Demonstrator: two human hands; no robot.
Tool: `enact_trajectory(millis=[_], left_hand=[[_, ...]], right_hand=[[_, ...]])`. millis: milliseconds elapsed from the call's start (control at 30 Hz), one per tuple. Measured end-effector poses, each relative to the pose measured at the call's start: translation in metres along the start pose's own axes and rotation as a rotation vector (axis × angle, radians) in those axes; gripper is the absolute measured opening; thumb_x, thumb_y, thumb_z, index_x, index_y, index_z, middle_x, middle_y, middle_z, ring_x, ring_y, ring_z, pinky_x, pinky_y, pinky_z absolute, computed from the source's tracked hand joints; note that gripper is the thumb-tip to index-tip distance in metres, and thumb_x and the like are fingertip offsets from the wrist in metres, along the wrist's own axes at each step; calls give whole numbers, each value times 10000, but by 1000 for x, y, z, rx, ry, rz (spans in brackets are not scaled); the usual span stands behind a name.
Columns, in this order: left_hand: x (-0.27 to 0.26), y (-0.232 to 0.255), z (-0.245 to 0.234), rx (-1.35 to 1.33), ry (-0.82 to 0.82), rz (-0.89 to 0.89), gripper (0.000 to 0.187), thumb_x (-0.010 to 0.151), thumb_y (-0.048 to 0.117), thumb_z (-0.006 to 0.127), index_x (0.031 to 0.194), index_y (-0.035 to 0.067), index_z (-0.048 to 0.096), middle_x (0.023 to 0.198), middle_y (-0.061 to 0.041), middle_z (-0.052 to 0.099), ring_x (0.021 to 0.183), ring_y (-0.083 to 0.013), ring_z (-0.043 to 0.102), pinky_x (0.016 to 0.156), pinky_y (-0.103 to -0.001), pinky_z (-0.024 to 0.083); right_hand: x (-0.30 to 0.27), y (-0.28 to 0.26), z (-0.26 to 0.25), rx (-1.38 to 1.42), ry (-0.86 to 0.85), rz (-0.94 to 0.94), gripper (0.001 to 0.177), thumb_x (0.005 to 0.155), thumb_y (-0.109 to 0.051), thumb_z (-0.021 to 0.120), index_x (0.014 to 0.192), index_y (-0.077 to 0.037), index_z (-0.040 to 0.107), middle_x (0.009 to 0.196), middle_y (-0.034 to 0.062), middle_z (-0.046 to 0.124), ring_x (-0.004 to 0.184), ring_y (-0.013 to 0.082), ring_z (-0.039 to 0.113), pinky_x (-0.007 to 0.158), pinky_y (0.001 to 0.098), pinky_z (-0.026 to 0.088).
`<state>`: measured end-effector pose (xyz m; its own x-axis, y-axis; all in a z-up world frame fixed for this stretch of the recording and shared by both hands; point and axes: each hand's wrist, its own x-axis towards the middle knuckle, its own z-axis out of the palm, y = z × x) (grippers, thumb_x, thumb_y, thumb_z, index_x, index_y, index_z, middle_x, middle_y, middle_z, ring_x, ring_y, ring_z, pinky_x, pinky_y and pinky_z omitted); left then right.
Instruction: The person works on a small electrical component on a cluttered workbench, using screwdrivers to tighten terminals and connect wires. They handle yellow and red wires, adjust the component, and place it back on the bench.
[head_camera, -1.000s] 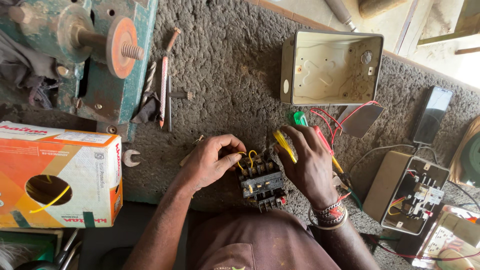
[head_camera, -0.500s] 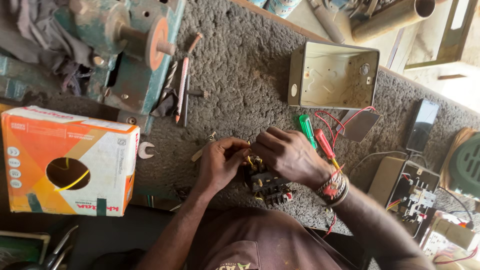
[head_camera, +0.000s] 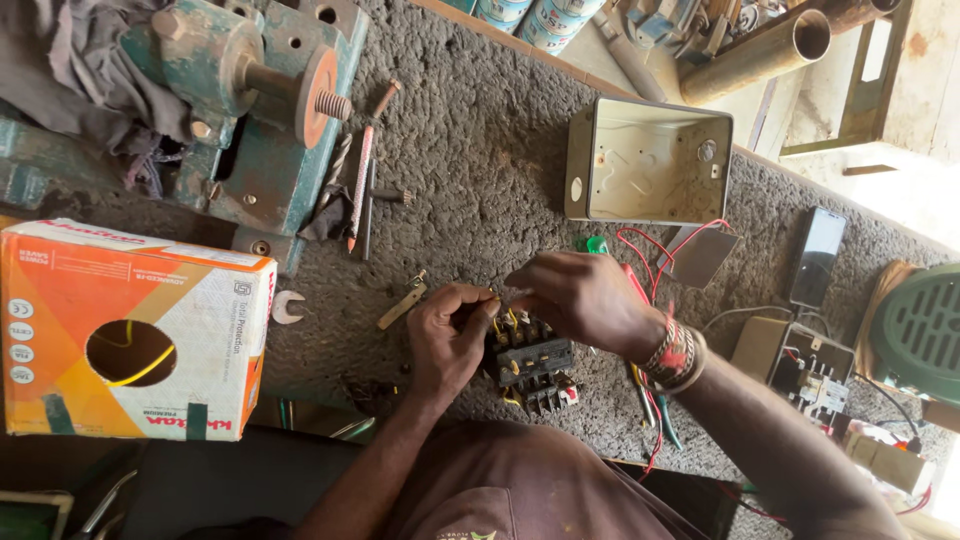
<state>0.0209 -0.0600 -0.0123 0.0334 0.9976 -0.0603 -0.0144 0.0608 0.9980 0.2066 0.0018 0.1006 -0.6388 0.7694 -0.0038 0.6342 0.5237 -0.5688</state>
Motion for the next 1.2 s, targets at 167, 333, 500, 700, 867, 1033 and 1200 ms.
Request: enact_trajectory(millis=[167,333,500,700,867,1033,1200], left_hand=[[-1,-9,1,-81,-60,-44,36,904,0,741,923,31,739,796,-41,707,628,-71,597,526,-234,472],[2,-13,-1,-274,-156,-96,45,944,4,722,971,37,737,827,-23,731,695,-58,653,598,-224,550],[0,-8,9,-74,9,55,53,911,-9,725,907,41,739,833,-51,749,587,-61,600,471,-231,462],[8,9,-2,109,-28,65,83,915,62,739,994,40,752,886,-74,770,720,-88,717,598,-263,581],[12,25,-16,195,-164,-181,165,859,65,723,1011,24,771,817,-77,787,698,-114,731,629,-260,579],[20,22,-11,97,-266,-231,162,855,51,660,996,38,739,835,-43,793,770,-78,759,663,-237,594],[22,13,-16,287,-411,-205,214,855,106,637,985,84,805,734,-14,768,617,-72,654,552,-258,497]], right_hand=[[-1,10,1,-380,77,-410,265,795,-163,758,1025,-34,735,1001,55,727,793,157,679,660,304,573],[2,16,13,-254,5,-256,172,852,-201,765,899,-44,712,751,50,641,658,197,634,567,361,518],[2,6,20,394,-61,359,204,937,-215,643,848,-41,699,658,65,642,537,212,637,516,354,484],[-16,19,2,144,-38,529,304,1008,-261,664,803,-40,707,632,128,629,552,274,619,542,400,463],[-55,1,8,-186,209,514,109,920,-173,722,925,-66,748,831,95,706,626,272,678,557,395,541],[-91,-11,10,-314,377,718,353,848,-167,766,1186,-97,695,1073,122,671,852,304,691,694,421,570],[-113,-8,19,-252,307,821,567,844,-188,778,1372,-176,571,1193,113,581,1085,323,625,854,453,544]])
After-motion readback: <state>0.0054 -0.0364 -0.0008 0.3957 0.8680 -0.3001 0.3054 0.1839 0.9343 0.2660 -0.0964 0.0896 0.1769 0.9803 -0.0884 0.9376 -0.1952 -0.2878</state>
